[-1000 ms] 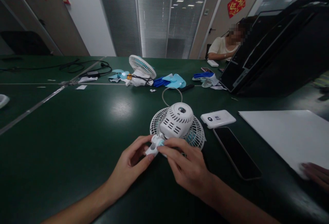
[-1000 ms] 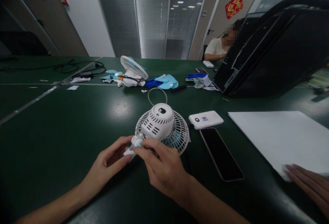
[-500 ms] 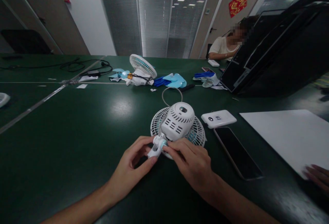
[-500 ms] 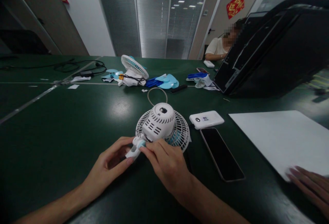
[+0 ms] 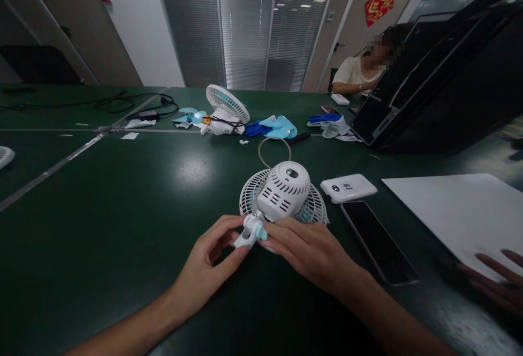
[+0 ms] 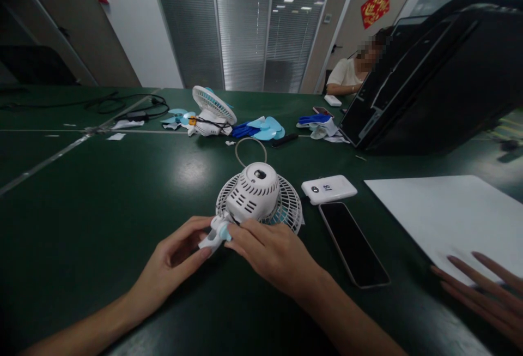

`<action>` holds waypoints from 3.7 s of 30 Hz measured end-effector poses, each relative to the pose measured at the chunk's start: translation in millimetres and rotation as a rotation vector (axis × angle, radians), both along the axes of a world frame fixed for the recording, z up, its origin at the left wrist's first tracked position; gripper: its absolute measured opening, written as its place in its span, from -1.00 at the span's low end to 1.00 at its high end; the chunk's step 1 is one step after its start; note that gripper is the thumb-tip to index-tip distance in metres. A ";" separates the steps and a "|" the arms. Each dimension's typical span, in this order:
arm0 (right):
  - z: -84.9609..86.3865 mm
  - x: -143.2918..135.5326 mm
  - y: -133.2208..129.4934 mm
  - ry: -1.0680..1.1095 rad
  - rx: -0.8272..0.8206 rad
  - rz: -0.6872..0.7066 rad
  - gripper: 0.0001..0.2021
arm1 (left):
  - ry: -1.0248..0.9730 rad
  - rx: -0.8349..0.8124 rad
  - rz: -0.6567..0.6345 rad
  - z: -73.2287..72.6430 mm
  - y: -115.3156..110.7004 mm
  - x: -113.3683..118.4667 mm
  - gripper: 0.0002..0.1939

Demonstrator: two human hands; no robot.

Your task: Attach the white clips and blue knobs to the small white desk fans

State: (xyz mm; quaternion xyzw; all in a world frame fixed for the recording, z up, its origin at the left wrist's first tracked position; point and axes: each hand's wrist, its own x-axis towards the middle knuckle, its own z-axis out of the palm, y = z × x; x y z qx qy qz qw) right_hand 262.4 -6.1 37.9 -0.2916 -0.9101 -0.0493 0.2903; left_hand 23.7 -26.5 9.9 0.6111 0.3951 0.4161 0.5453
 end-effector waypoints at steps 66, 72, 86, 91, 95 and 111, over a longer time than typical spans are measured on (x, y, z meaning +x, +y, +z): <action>-0.1 -2.3 -5.6 0.075 0.093 0.058 -0.86 | -0.015 0.006 -0.016 -3.5 -0.5 1.2 -0.65; 2.0 3.2 -3.3 0.130 0.093 -0.039 -0.86 | -0.012 0.026 -0.006 -1.9 -1.0 2.3 -0.67; 0.5 0.0 -5.2 0.124 0.058 -0.047 -0.89 | -0.010 0.024 -0.012 -2.0 -1.8 0.9 -0.66; 0.6 -7.7 -10.2 0.127 0.029 0.009 -0.88 | -0.003 0.016 0.005 -1.7 -1.6 0.8 -0.65; 1.7 -6.2 -8.7 0.186 0.017 -0.046 -0.87 | -0.004 0.019 0.004 -0.8 -2.2 1.5 -0.64; 1.0 -10.2 -11.6 0.168 0.013 -0.027 -0.88 | 0.007 0.019 0.018 -1.5 -0.6 1.4 -0.64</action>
